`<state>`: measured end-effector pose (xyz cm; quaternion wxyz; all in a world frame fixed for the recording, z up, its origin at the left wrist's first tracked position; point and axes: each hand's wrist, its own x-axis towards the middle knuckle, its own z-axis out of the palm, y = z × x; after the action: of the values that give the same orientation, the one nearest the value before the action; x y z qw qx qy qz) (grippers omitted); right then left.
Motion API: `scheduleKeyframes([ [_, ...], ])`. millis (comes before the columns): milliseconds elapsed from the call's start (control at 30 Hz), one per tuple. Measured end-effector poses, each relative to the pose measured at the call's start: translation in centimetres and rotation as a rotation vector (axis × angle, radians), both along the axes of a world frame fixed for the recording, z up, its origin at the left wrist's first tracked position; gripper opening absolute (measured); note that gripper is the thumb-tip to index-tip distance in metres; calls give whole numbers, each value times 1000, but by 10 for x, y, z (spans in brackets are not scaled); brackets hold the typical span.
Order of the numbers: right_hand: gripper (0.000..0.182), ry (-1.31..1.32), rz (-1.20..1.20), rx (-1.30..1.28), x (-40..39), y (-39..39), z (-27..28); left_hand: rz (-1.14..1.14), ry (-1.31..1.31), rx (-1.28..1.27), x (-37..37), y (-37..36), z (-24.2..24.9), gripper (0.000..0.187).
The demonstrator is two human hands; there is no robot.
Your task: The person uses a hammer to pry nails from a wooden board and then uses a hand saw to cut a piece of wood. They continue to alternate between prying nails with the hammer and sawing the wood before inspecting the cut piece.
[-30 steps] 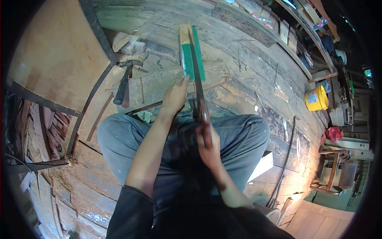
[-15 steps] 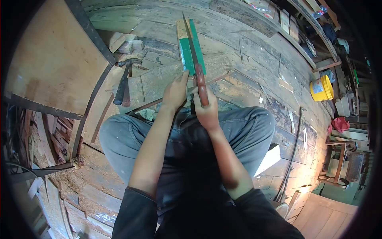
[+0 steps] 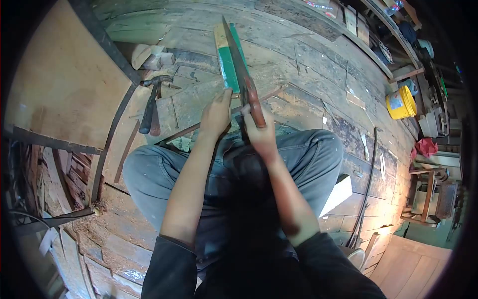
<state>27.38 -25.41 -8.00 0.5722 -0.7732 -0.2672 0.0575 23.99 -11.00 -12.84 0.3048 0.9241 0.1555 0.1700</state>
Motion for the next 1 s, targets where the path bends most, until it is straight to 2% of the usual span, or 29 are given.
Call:
scheduleKeyframes([
  [167, 8, 150, 28, 86, 2, -7, 0, -5, 30, -43, 0, 0, 3, 45],
  [233, 9, -153, 70, -4, -37, -41, 1, 3, 53, -43, 2, 4, 2, 45],
  [333, 9, 14, 21, -57, -109, -80, 30, -11, 46, -33, 0, 1, -4, 46],
  [400, 10, 295, 13, -137, -127, -97, 39, 11, 4, -5, 0, 0, -5, 47],
  [433, 10, 308, 10, -138, -124, -93, 35, 8, 16, -7, -2, -1, -11, 47],
  [500, 8, -63, -7, -95, -87, -65, 19, -7, -65, 19, 3, 1, -16, 51],
  [567, 5, -97, 40, -7, -40, -34, -10, -19, -37, -13, 0, -1, -5, 48],
  [633, 3, -32, 40, 51, -7, 2, -4, -27, -4, -47, 0, 0, 0, 46],
  [733, 4, -70, 48, 72, 6, 8, -7, -12, -18, -40, -1, -1, 0, 45],
  [833, 5, -123, 61, 11, -31, -32, -7, -15, -19, -52, 0, 2, -2, 45],
  [900, 8, 64, 29, -87, -78, -63, 17, -2, -24, -28, 1, 0, -9, 45],
  [1000, 5, 107, 20, -60, -117, -89, 27, -16, 13, -42, 2, 3, -6, 45],
])
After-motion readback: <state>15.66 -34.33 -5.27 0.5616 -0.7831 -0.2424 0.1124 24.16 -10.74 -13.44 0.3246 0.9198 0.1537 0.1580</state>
